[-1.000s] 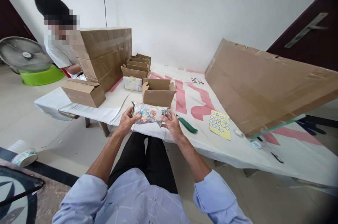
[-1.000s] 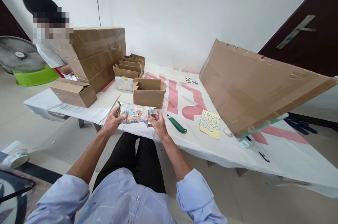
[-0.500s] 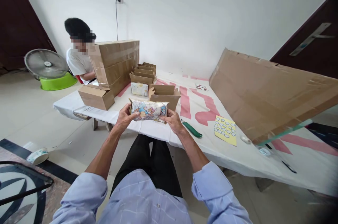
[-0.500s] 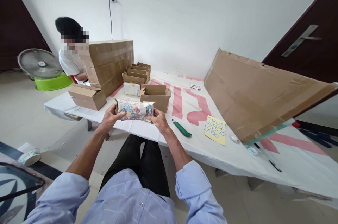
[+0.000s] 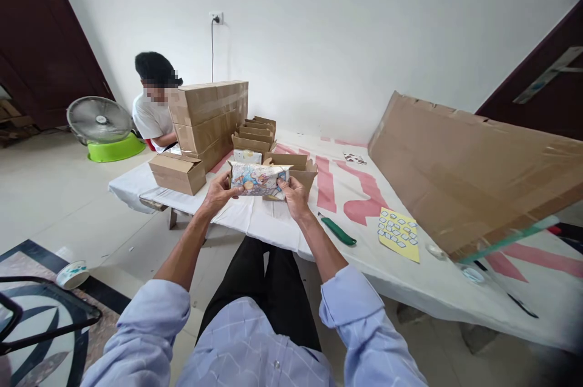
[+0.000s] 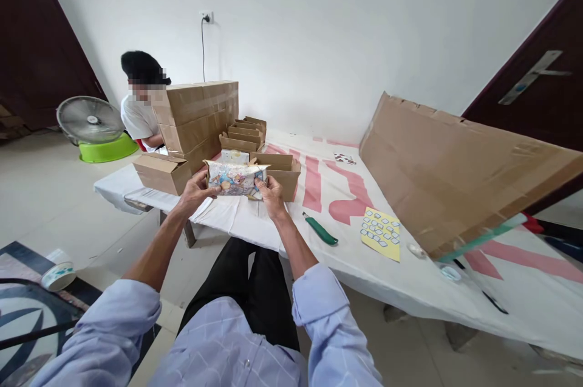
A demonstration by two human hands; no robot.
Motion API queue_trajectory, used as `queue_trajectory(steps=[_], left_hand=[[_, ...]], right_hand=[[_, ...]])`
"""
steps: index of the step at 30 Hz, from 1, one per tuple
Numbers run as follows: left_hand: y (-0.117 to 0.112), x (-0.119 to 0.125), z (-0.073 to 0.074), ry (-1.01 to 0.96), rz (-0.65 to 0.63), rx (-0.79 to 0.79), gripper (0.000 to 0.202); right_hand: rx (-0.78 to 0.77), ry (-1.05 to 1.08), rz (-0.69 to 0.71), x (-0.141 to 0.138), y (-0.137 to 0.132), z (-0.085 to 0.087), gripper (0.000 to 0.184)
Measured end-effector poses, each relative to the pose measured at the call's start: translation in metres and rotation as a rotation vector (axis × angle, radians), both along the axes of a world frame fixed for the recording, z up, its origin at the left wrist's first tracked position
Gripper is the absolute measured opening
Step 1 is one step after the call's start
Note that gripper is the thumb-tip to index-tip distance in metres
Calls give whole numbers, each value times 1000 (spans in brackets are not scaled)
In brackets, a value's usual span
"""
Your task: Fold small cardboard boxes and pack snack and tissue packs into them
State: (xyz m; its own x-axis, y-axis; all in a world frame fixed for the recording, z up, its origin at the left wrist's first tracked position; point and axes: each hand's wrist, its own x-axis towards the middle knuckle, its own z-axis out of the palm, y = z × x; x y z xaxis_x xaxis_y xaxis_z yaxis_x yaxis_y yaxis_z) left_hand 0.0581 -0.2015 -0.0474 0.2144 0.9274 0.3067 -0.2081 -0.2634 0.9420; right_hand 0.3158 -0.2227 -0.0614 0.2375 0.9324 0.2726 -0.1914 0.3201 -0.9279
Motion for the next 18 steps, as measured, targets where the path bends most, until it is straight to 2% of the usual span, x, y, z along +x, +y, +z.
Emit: queue_trajectory(steps=[4, 7, 10, 14, 18], left_hand=[[13, 7, -41, 23, 14, -233, 79], [10, 13, -75, 42, 36, -323, 78], [5, 16, -101, 56, 58, -395, 76], [1, 17, -117, 59, 79, -442, 74], [3, 17, -117, 49, 90, -442, 76]], right_hand=[[-135, 21, -29, -3, 8, -38, 60], [-231, 19, -39, -4, 2, -71, 61], [-315, 22, -48, -4, -6, -97, 61], [-379, 33, -66, -3, -10, -113, 60], [-375, 33, -81, -4, -8, -113, 58]])
